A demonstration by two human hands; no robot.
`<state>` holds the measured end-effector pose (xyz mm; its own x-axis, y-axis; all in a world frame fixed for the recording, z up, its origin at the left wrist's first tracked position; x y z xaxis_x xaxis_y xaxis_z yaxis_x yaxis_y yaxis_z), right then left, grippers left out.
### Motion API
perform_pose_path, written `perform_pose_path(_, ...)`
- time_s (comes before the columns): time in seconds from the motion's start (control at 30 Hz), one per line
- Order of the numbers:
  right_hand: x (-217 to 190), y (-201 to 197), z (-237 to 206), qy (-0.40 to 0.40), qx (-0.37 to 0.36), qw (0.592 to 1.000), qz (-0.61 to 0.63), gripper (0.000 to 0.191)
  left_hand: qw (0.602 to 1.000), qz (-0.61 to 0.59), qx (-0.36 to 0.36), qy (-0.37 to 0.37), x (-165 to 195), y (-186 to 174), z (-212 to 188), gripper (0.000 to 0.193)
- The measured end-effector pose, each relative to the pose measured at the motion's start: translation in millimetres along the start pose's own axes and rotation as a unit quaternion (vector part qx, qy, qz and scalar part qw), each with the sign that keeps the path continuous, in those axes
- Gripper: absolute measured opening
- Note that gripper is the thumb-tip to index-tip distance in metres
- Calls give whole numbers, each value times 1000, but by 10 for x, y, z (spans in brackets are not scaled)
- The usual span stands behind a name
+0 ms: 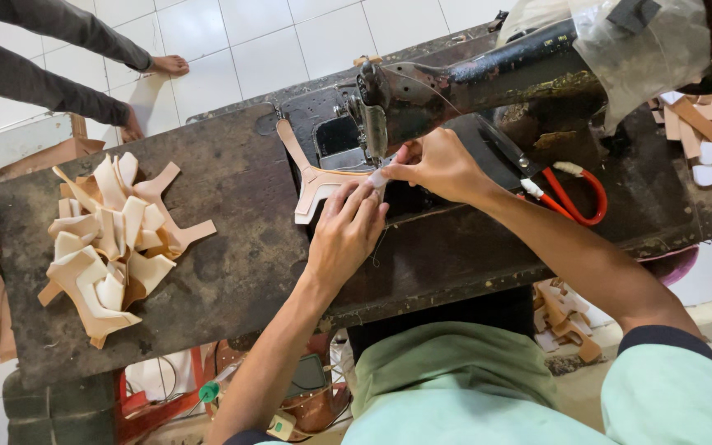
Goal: The person uses a sewing machine to stitch beige shoe parts, inserting white inserts into the pieces before sewing. They guide the parts under the needle, sew along the edges, and trim excess thread with scissors.
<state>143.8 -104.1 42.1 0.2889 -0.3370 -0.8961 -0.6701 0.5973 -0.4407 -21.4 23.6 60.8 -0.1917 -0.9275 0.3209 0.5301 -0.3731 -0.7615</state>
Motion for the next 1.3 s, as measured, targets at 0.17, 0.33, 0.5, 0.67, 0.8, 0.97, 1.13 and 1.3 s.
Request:
perform_pose_path(0.17,-154,-55,-209,5,-49,998,-39,18,997,50,-51,0,57,-34,65,48)
perform_pose_path(0.33,-534,-963,-907,-377,209,867,-251,19,994,72,-68,33,52,-54,132,53)
perform_pose_path(0.5,33,-2399,-1028,-161,398,810,-400,19,996,38,-75,10,-4,-24,190,49)
perform_pose_path(0.67,497,-2562,-1110,-145,369,817,-418,23,996,39,-79,16,-15,-24,213,51)
perform_pose_path(0.8,432,-2285,-1166,-224,453,746,-433,27,996,16,-86,2,-42,-8,211,51)
perform_pose_path(0.97,185,-1865,-1288,-307,529,704,-360,29,996,15,-87,27,-109,4,160,47)
perform_pose_path(1.13,-108,-919,-998,-316,302,804,-402,24,986,-79,-143,25,-378,-41,244,38)
perform_pose_path(1.3,113,-199,338,-162,-36,944,-285,37,972,-114,-206,0,-596,-37,400,23)
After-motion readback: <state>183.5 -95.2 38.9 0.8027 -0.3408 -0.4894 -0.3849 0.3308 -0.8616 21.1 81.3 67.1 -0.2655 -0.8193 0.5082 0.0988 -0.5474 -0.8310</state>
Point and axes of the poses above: each hand's wrist, its own z-axis towards the middle knuckle, its own y-axis out of the palm, x = y × z, the point moved 3 cm from there along z, towards the middle knuckle, and after that the axes turned 7 degrees about -y, right-handed, at the moved point
